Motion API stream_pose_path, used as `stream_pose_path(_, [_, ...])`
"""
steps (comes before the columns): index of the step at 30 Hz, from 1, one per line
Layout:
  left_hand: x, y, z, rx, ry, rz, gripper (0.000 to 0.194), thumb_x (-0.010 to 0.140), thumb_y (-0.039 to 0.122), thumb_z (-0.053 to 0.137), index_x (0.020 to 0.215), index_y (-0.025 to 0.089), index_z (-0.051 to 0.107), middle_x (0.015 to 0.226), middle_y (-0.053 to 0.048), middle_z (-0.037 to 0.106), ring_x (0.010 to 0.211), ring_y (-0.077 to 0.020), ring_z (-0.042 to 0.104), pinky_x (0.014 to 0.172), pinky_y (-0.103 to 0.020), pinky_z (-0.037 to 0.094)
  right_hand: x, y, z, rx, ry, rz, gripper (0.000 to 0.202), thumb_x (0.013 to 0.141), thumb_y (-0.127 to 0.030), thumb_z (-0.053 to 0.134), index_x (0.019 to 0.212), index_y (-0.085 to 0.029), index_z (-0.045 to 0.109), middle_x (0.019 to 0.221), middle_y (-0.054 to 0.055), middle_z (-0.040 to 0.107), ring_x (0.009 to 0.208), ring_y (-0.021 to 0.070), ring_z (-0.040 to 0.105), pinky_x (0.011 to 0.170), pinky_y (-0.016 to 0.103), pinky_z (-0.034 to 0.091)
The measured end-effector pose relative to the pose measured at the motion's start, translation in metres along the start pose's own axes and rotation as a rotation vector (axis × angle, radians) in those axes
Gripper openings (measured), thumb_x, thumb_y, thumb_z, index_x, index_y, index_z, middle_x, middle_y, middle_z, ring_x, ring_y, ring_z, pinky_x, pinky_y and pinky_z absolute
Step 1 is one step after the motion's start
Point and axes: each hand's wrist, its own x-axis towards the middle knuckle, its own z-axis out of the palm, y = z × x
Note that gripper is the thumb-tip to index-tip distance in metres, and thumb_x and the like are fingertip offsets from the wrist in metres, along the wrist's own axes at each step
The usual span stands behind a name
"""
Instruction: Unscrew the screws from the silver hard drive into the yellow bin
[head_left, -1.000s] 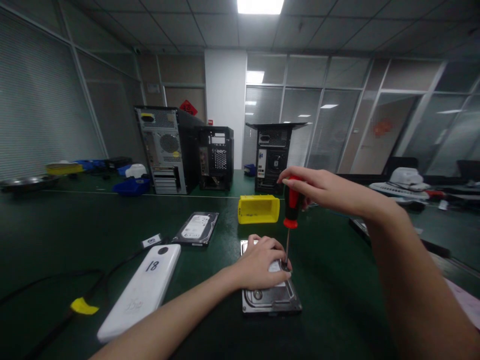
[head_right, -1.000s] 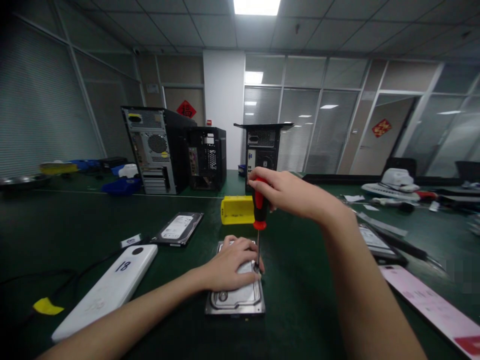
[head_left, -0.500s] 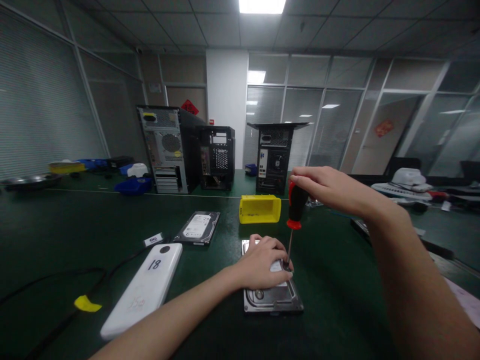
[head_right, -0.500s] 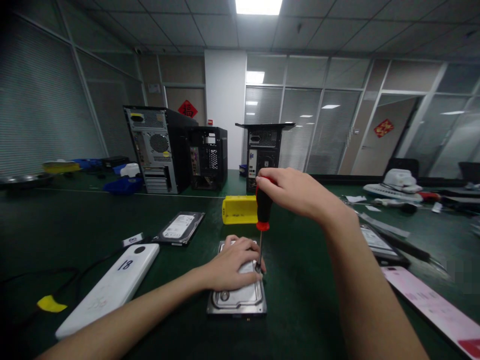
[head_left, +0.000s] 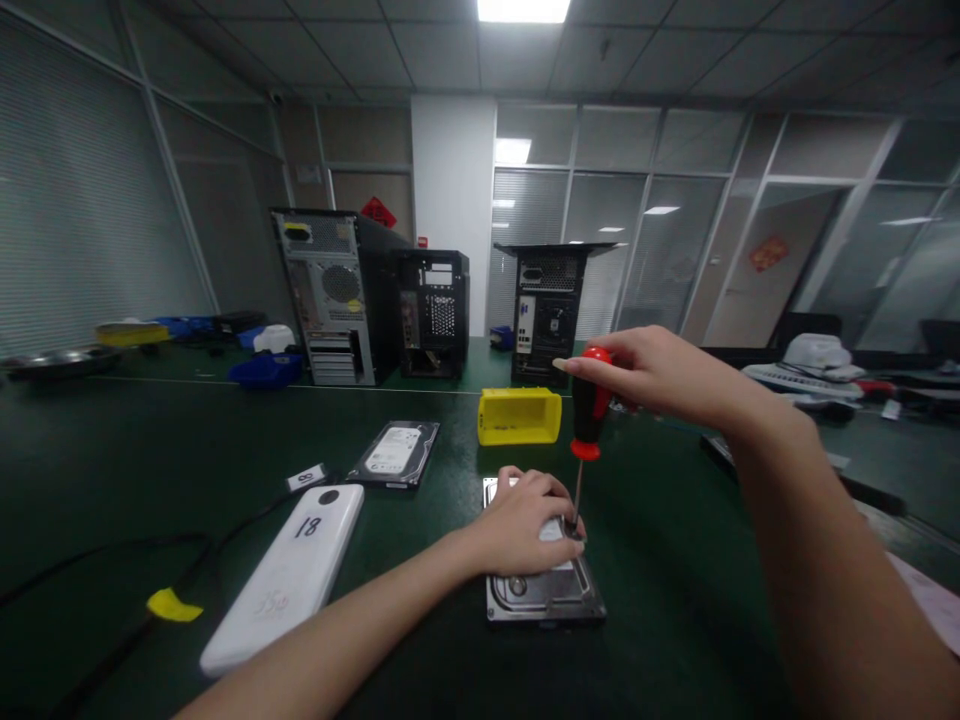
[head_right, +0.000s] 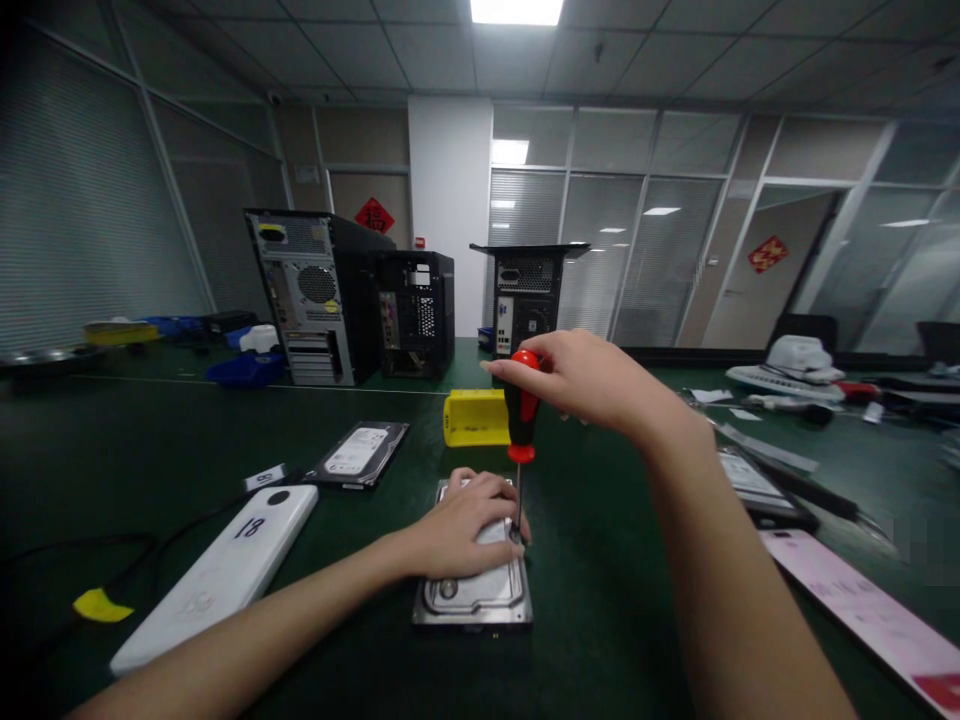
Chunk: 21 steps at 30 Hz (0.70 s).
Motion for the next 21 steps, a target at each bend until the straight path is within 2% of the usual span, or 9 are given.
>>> stream_pose_path(2, [0.000, 0.000, 0.000, -0.002, 0.004, -0.003, 0.022, 0.086, 0.042, 0.059, 0.096, 0.025, 0.067, 0.113, -0.003, 0.058, 0.113, -0.0263, 0.048, 0.099, -0.046, 0.026, 0.001, -0.001, 0.001, -0.047, 0.037, 0.000, 0.050, 0.082, -0.064, 0.044, 0.068, -0.018, 0.059, 0.059, 0.002, 0.060, 0.045, 0.0118, 0.051, 0.045, 0.025, 0.035])
stream_pose_path(6, [0.000, 0.001, -0.001, -0.012, 0.003, -0.005, 0.022, 0.085, 0.042, 0.059, 0.095, 0.025, 0.068, 0.113, -0.003, 0.059, 0.113, -0.0270, 0.048, 0.099, -0.046, 0.026, 0.000, -0.003, 0.001, -0.283, 0.145, 0.020, 0.060, 0.081, -0.069, 0.038, 0.053, -0.018, 0.054, 0.052, 0.004, 0.055, 0.045, 0.0132, 0.046, 0.046, 0.028, 0.032])
stream_pose_path(9, [0.000, 0.001, -0.001, -0.019, 0.001, -0.010, 0.022, 0.085, 0.042, 0.059, 0.095, 0.025, 0.068, 0.113, -0.004, 0.059, 0.113, -0.0266, 0.048, 0.098, -0.046, 0.026, 0.000, -0.002, 0.001, -0.382, 0.183, 0.049, 0.064, 0.081, -0.071, 0.033, 0.051, -0.018, 0.054, 0.053, 0.006, 0.055, 0.046, 0.0148, 0.045, 0.046, 0.029, 0.030])
stream_pose_path(15, [0.000, 0.002, -0.001, -0.008, -0.003, -0.007, 0.021, 0.085, 0.041, 0.059, 0.096, 0.026, 0.068, 0.111, -0.003, 0.059, 0.112, -0.0249, 0.048, 0.098, -0.043, 0.026, 0.003, -0.001, 0.000, -0.409, 0.170, 0.129, 0.063, 0.080, -0.070, 0.033, 0.055, -0.019, 0.059, 0.057, 0.008, 0.058, 0.051, 0.0189, 0.049, 0.047, 0.029, 0.030])
stream_pose_path(21, [-0.001, 0.000, 0.000, -0.027, 0.006, -0.004, 0.019, 0.085, 0.041, 0.059, 0.097, 0.027, 0.068, 0.109, -0.001, 0.057, 0.112, -0.0245, 0.049, 0.099, -0.044, 0.025, -0.006, 0.003, -0.013, -0.270, 0.291, 0.213, 0.065, 0.076, -0.075, 0.038, 0.062, -0.018, 0.067, 0.052, 0.008, 0.056, 0.050, 0.0196, 0.050, 0.049, 0.032, 0.033])
